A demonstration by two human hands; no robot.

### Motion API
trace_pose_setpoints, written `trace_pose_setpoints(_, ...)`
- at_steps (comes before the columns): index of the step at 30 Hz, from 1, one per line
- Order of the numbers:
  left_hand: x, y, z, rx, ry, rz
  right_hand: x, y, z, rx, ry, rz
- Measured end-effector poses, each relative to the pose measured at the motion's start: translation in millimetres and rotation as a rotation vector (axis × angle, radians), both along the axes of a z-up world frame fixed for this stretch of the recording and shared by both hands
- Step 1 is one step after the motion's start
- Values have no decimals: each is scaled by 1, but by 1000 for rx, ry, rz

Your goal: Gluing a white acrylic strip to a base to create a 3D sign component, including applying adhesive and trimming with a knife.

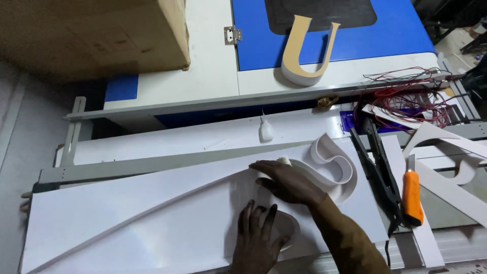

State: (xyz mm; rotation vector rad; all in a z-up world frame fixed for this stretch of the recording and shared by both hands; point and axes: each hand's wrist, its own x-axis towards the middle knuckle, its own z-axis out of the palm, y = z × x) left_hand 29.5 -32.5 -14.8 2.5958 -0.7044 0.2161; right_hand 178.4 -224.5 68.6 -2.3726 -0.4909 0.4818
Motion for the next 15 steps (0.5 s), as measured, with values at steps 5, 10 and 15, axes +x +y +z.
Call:
trace_pose_setpoints(5, 11, 3, 21, -14, 78, -37, 63, -14, -14, 64, -23, 101)
trace_pose_setpoints(10, 11, 4, 12, -22, 32, -74, 136, -33, -64, 37, -101, -141)
trace_pose_setpoints(15, 21, -15, -58, -38, -492, 174, 225, -72, -215, -357, 92, -11)
